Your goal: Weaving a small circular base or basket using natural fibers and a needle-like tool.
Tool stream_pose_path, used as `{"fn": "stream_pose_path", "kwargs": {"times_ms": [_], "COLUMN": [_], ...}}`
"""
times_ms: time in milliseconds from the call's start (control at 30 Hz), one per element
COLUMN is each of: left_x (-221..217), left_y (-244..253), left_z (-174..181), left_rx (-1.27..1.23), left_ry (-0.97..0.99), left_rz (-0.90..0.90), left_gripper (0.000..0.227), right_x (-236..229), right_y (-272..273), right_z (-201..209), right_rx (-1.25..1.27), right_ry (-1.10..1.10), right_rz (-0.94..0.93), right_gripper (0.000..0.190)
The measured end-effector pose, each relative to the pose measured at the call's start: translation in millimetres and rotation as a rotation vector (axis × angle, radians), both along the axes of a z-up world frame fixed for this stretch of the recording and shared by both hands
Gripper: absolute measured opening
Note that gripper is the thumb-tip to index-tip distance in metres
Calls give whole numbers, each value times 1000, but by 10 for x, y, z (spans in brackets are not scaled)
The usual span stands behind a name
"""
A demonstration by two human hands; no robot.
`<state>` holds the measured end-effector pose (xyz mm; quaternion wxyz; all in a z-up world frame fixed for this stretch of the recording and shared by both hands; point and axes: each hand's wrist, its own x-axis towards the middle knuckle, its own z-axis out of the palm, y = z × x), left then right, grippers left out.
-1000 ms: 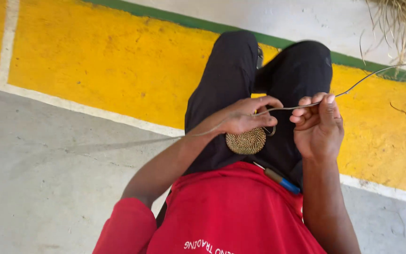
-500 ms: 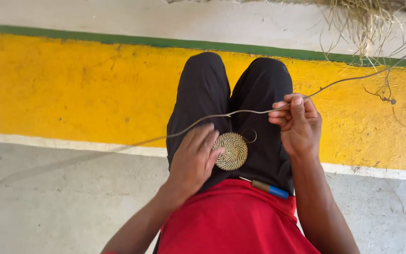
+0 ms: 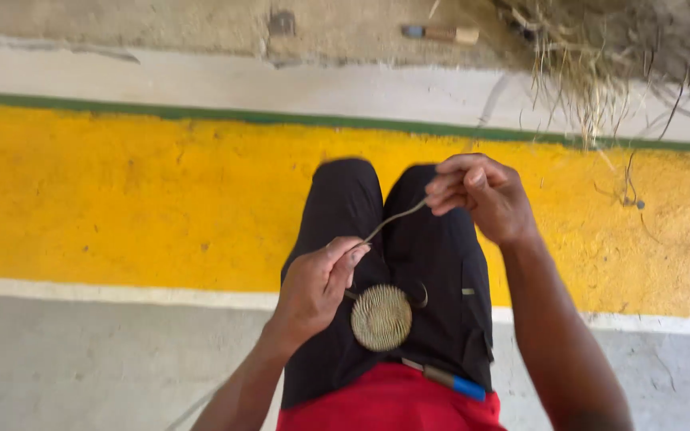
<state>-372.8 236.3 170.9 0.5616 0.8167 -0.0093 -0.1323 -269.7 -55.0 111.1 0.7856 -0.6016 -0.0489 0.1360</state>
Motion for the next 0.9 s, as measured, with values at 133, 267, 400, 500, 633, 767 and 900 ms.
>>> {"fn": "stream_pose_path", "kwargs": {"times_ms": [133,267,400,500,633,767,900], "left_x": [282,604,731,799,781,556,314], "left_y": [121,117,130,149,142,144,138], "left_z": [-13,-37,-232,-237,-258,-401,-180], "left_rx": [-94,-166,-373,-396,-384,-401,-446], "left_ry": [-12,-28,17,45,133,109,88], "left_rz": [9,54,125,115,155,118,26], "left_gripper": [29,30,29,32,36,38,36], "right_x": [1341,2555,2989,2921,2514,1736,532], "right_y": [-2,73,80,68,54,-81,-509], "right_z": [-455,-1084,-1613,-1675,-1186,-564,-156], "right_rx": [-593,-1469,-1677,-1718,-1733,-1516,-1208], "right_ry": [-303,-348,-569,-501,-740,-504,-490], "right_rz": [83,44,151,175,70,-65,-300], "right_gripper": [40,29,29,24,25,14,12]}}
